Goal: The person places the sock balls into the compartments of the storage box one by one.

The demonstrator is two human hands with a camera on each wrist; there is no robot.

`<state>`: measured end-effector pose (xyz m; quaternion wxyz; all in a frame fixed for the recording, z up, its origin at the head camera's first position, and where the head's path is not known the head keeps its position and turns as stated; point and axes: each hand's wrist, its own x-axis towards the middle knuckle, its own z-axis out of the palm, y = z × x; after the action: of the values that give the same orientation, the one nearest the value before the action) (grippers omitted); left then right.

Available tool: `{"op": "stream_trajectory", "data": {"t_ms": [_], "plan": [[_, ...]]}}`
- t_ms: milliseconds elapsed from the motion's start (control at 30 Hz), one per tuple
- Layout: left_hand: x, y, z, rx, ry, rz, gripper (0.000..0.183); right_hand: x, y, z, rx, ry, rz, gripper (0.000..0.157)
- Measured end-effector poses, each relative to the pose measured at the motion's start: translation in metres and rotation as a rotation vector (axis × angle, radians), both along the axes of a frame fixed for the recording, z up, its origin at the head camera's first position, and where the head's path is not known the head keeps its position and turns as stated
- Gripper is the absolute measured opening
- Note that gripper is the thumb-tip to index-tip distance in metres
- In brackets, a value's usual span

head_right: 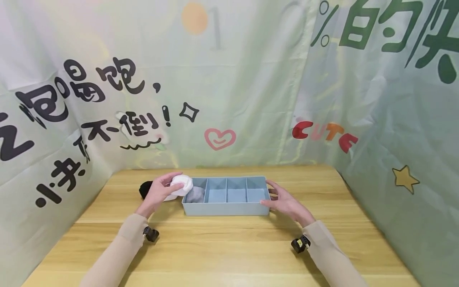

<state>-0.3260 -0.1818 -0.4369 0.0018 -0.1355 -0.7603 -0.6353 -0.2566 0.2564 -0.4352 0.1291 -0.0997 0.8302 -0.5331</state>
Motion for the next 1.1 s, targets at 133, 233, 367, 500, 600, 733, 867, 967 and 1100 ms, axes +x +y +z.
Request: {"op": "stream_trajectory", "data": {"t_ms": [133, 233, 367, 500, 600, 733, 867, 967, 1100], "plan": [[0.001, 0.009, -0.003, 0.029, 0.013, 0.01, 0.057, 0.0, 0.0, 0.001, 0.004, -0.005, -0.002, 0.092], [0.001, 0.017, -0.004, 0.041, 0.0, -0.002, 0.057, 0.001, 0.001, 0.002, 0.002, -0.01, -0.01, 0.093], [0.001, 0.025, -0.004, 0.05, -0.018, -0.012, 0.058, 0.001, 0.002, 0.001, -0.003, -0.013, -0.009, 0.092], [0.002, 0.03, -0.004, 0.075, -0.008, -0.01, 0.057, 0.0, 0.002, 0.001, 0.004, -0.008, -0.008, 0.093], [0.0, 0.035, -0.003, 0.088, 0.011, -0.006, 0.056, 0.0, 0.002, 0.001, 0.01, -0.004, -0.011, 0.093], [-0.002, 0.041, -0.003, 0.072, 0.035, -0.002, 0.056, -0.002, 0.001, 0.002, 0.015, -0.008, -0.01, 0.094], [-0.004, 0.049, -0.001, 0.061, 0.059, -0.002, 0.053, -0.002, 0.002, 0.002, 0.02, -0.004, -0.013, 0.093], [-0.004, 0.054, 0.0, 0.064, 0.067, -0.011, 0.051, -0.002, 0.002, 0.002, 0.022, -0.002, -0.01, 0.093], [-0.002, 0.061, 0.001, 0.088, 0.058, -0.066, 0.052, -0.002, 0.001, 0.002, 0.015, -0.007, -0.002, 0.091]]}}
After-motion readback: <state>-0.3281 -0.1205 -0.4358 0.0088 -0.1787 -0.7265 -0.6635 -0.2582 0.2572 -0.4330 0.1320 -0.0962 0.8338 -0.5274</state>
